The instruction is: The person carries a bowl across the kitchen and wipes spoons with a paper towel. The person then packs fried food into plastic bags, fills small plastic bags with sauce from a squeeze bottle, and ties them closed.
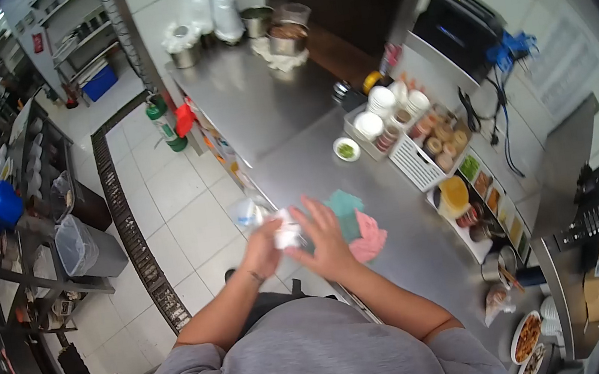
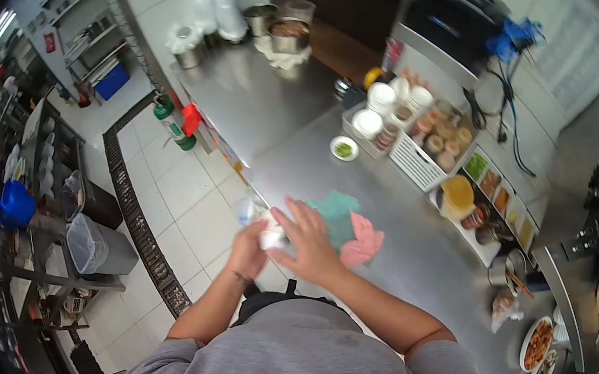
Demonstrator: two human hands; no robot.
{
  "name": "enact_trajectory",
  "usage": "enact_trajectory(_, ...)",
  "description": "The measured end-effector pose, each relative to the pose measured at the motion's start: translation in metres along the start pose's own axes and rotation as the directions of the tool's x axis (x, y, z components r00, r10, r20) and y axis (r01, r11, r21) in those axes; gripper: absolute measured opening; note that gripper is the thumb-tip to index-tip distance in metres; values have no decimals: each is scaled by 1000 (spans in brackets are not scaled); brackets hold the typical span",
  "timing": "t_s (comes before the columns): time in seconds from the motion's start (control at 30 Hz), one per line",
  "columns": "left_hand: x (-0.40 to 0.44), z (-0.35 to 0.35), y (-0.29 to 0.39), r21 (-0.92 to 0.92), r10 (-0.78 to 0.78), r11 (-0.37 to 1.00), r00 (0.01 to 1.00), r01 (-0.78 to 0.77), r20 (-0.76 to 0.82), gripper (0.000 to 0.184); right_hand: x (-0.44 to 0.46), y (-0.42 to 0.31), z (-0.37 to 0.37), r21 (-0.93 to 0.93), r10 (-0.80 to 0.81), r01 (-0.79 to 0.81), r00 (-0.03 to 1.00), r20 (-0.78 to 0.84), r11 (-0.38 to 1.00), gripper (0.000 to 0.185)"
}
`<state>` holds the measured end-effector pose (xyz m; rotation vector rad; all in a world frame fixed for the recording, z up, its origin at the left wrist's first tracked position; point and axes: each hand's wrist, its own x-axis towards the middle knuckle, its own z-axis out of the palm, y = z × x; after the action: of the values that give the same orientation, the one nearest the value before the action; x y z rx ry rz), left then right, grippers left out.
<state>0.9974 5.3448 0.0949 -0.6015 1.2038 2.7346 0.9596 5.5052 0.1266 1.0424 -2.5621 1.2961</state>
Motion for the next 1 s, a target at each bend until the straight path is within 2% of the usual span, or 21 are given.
enact_trajectory(0.03, -24, 26, 31, -115, -52, 991, 995, 62, 87, 60, 14, -14, 12, -28, -80, 80, 997, 11, 996, 51)
enact_trajectory(0.07, -28, 15, 48, -272, -65, 949, 945, 158, 321, 66, 30, -27, 26, -55, -159, 160, 987, 21, 985, 46)
enact_trajectory(0.1, -30, 0, 66, -382, -33, 881, 841, 279, 540, 73, 48, -38, 41, -81, -242, 244, 970, 29, 966, 41)
enact_trajectory(0.17, -35, -39, 104, -312, -30, 918, 829, 244, 559, 75, 82, -45, 71, -71, -406, 402, 912, -52, 913, 32)
enact_trajectory(0.23, -40, -79, 150, -273, 0, 945, 836, 179, 549, 78, 118, -54, 101, 152, -293, 301, 953, -71, 941, 29)
enact_trajectory(0.27, -48, -102, 173, -40, -14, 999, 913, 33, 409, 79, 137, -49, 116, 174, -162, 172, 984, -70, 970, 28)
enact_trajectory(0.3, -58, -126, 195, 216, 9, 975, 974, -60, 228, 80, 160, -39, 131, 204, -28, 40, 998, -58, 978, 27)
enact_trajectory(0.37, -67, -187, 238, 271, 124, 952, 989, -142, 82, 76, 218, -17, 157, 200, 11, 15, 992, -128, 980, 26)
enact_trajectory(0.4, -72, -216, 258, 399, 178, 901, 984, -169, 14, 73, 249, -17, 162, 229, 52, -21, 990, -128, 973, 25)
enact_trajectory(0.43, -75, -244, 276, 520, 224, 836, 974, -172, -39, 70, 279, -19, 162, 248, 102, -67, 986, -132, 966, 26)
enact_trajectory(0.47, -72, -273, 287, 559, 261, 820, 950, -125, -170, 62, 311, -23, 162, 305, 168, -135, 982, -83, 943, 26)
enact_trajectory(0.5, -72, -297, 299, 558, 273, 820, 943, -125, -189, 62, 344, -25, 161, 353, 231, -206, 972, -29, 913, 29)
enact_trajectory(0.57, -68, -336, 321, 701, 256, 710, 903, 67, -346, 56, 419, -16, 155, 342, 307, -297, 951, 26, 891, 34)
enact_trajectory(0.63, -56, -357, 337, 708, 317, 704, 869, 52, -379, 49, 499, 0, 159, 262, 222, -184, 967, -123, 947, 39)
enact_trajectory(0.7, -33, -361, 355, 730, 365, 683, 855, 22, -368, 46, 583, 25, 154, -86, 76, -103, 961, -266, 991, 43)
enact_trajectory(0.77, 2, -370, 362, 744, 476, 667, 794, -45, -379, 43, 654, 29, 150, -342, -13, -124, 927, -374, 932, 51)
enact_trajectory(0.83, 35, -369, 372, 630, 513, 759, 746, -164, -425, 41, 714, 34, 154, -433, -65, -164, 882, -467, 886, 61)
enact_trajectory(0.9, 64, -369, 372, 531, 544, 809, 661, -251, -516, 38, 787, 80, 160, -403, -31, -206, 860, -509, 892, 70)
enact_trajectory(0.93, 76, -367, 372, 424, 477, 870, 652, -252, -589, 37, 813, 93, 160, -297, 94, -265, 870, -484, 917, 74)
enact_trajectory(0.97, 85, -366, 372, 297, 396, 918, 639, -263, -660, 36, 840, 112, 164, -299, 176, -363, 845, -505, 883, 76)
enact_trajectory(1.0, 91, -366, 372, 259, 385, 923, 641, -285, -664, 35, 892, 177, 167, -476, 195, -371, 905, -378, 797, 62)
